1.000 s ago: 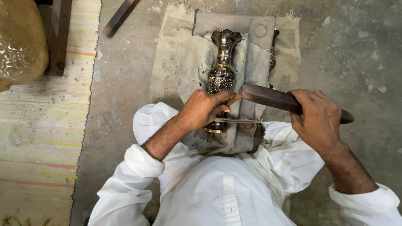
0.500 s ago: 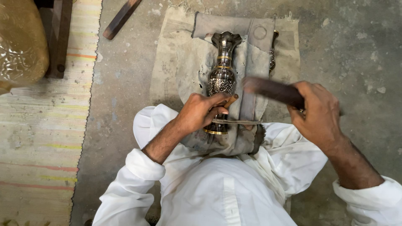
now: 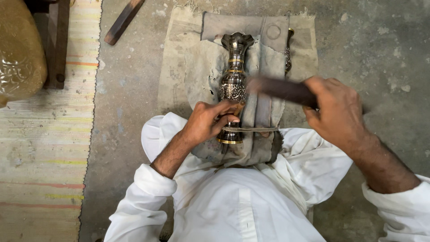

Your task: The person sits on the floor with an engraved metal vase braced against a cloth-covered sandbag on their lap. They hold a small punch against the vase surface with one hand and repeatedly strike it with a wooden mallet held in the other hand, working the decorative pattern into the metal.

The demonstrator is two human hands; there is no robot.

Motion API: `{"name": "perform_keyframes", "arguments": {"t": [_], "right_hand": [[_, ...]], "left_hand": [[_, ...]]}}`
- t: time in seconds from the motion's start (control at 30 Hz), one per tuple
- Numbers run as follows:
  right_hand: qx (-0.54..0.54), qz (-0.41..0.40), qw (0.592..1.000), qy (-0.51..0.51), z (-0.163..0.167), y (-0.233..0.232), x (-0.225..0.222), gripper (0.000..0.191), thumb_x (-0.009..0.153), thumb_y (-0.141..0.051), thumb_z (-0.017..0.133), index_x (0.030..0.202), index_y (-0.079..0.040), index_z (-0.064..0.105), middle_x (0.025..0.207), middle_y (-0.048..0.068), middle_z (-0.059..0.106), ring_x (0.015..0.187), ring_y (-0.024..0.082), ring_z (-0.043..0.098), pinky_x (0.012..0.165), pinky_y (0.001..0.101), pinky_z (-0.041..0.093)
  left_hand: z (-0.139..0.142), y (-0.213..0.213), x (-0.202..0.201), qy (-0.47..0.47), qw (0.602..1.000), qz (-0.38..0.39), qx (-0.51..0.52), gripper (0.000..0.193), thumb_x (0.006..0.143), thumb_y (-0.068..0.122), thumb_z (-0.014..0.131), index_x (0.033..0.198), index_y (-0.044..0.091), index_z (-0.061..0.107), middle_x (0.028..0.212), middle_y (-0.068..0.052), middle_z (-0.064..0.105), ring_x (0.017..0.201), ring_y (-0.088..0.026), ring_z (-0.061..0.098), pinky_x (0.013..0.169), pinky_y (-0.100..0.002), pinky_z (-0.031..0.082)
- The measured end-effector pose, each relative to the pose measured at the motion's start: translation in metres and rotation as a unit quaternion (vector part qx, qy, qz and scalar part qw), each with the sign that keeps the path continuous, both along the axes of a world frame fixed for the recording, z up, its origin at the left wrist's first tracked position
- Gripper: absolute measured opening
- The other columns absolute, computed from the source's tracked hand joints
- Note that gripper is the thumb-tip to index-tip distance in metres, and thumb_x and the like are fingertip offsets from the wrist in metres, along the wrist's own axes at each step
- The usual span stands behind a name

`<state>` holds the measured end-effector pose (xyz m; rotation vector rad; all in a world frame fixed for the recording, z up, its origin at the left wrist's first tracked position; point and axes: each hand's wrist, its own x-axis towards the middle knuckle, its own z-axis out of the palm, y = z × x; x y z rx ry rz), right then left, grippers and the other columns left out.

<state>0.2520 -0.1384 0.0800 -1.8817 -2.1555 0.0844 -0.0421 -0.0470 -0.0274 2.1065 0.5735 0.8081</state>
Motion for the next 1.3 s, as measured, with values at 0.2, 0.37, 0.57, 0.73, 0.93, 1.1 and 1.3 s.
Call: {"name": "perform_keyframes", "arguments": {"t": [0.2, 0.37, 0.57, 0.73, 0.93, 1.1, 1.3], "right_hand": [[-0.03, -0.034, 0.997, 0.062, 0.007, 0.005, -0.001, 0.034, 0.087, -0.007, 0.079, 0.115, -0.004, 0.061, 0.093, 0.012, 0.064, 0.084, 0.026, 0.066, 0.076, 0.042, 0.051], [-0.006, 0.007, 1.0, -0.021, 0.009, 0.01, -0.004, 0.033, 0.083, -0.006, 0.079, 0.113, -0.005, 0.065, 0.088, 0.011, 0.065, 0.081, 0.026, 0.065, 0.073, 0.0419, 0.05], [0.012, 0.031, 0.998, -0.057, 0.008, 0.015, -0.002, 0.031, 0.084, -0.006, 0.078, 0.112, -0.007, 0.066, 0.09, 0.008, 0.067, 0.083, 0.024, 0.067, 0.077, 0.04, 0.053], [0.0, 0.055, 0.987, -0.153, 0.004, 0.025, -0.002, 0.031, 0.085, -0.011, 0.081, 0.112, -0.009, 0.067, 0.092, 0.008, 0.071, 0.083, 0.021, 0.068, 0.079, 0.0396, 0.055], [-0.02, 0.069, 0.984, -0.162, 0.011, 0.03, -0.006, 0.038, 0.08, -0.012, 0.082, 0.115, -0.009, 0.067, 0.091, 0.007, 0.071, 0.083, 0.022, 0.068, 0.078, 0.04, 0.056], [-0.003, 0.066, 0.992, -0.104, 0.019, 0.035, -0.011, 0.038, 0.087, -0.008, 0.078, 0.123, -0.007, 0.064, 0.096, 0.008, 0.069, 0.089, 0.02, 0.068, 0.084, 0.0392, 0.056], [-0.003, 0.074, 0.994, -0.084, 0.026, 0.041, -0.019, 0.037, 0.085, -0.006, 0.078, 0.119, -0.005, 0.064, 0.093, 0.009, 0.067, 0.087, 0.023, 0.067, 0.082, 0.0422, 0.057]], "left_hand": [[0.0, 0.001, -0.001, 0.044, 0.998, 0.021, -0.034, 0.045, 0.088, 0.012, 0.079, 0.131, 0.006, 0.065, 0.1, -0.013, 0.078, 0.084, -0.025, 0.079, 0.07, -0.035, 0.063], [-0.005, -0.002, -0.003, 0.011, 0.999, 0.025, -0.034, 0.037, 0.089, 0.015, 0.08, 0.123, 0.008, 0.067, 0.106, -0.01, 0.079, 0.09, -0.022, 0.08, 0.074, -0.033, 0.065], [-0.019, -0.001, -0.006, 0.028, 0.998, 0.029, -0.043, 0.04, 0.092, 0.013, 0.078, 0.13, 0.01, 0.065, 0.102, -0.006, 0.081, 0.091, -0.018, 0.081, 0.076, -0.031, 0.065], [-0.026, -0.001, -0.008, -0.017, 0.999, 0.029, -0.026, 0.04, 0.094, 0.01, 0.077, 0.132, 0.008, 0.064, 0.108, -0.007, 0.08, 0.098, -0.018, 0.08, 0.081, -0.03, 0.066], [-0.035, -0.003, -0.01, -0.024, 0.998, 0.048, -0.034, 0.042, 0.089, 0.011, 0.082, 0.128, 0.006, 0.066, 0.104, -0.008, 0.08, 0.092, -0.018, 0.08, 0.078, -0.031, 0.065], [-0.044, -0.002, -0.01, -0.047, 0.997, 0.035, -0.048, 0.039, 0.094, 0.003, 0.07, 0.132, 0.006, 0.065, 0.108, -0.008, 0.08, 0.098, -0.018, 0.081, 0.082, -0.029, 0.067], [-0.05, -0.006, -0.011, -0.034, 0.995, 0.062, -0.072, 0.041, 0.091, 0.012, 0.081, 0.129, 0.005, 0.067, 0.098, -0.006, 0.08, 0.087, -0.016, 0.08, 0.077, -0.03, 0.065]]}}
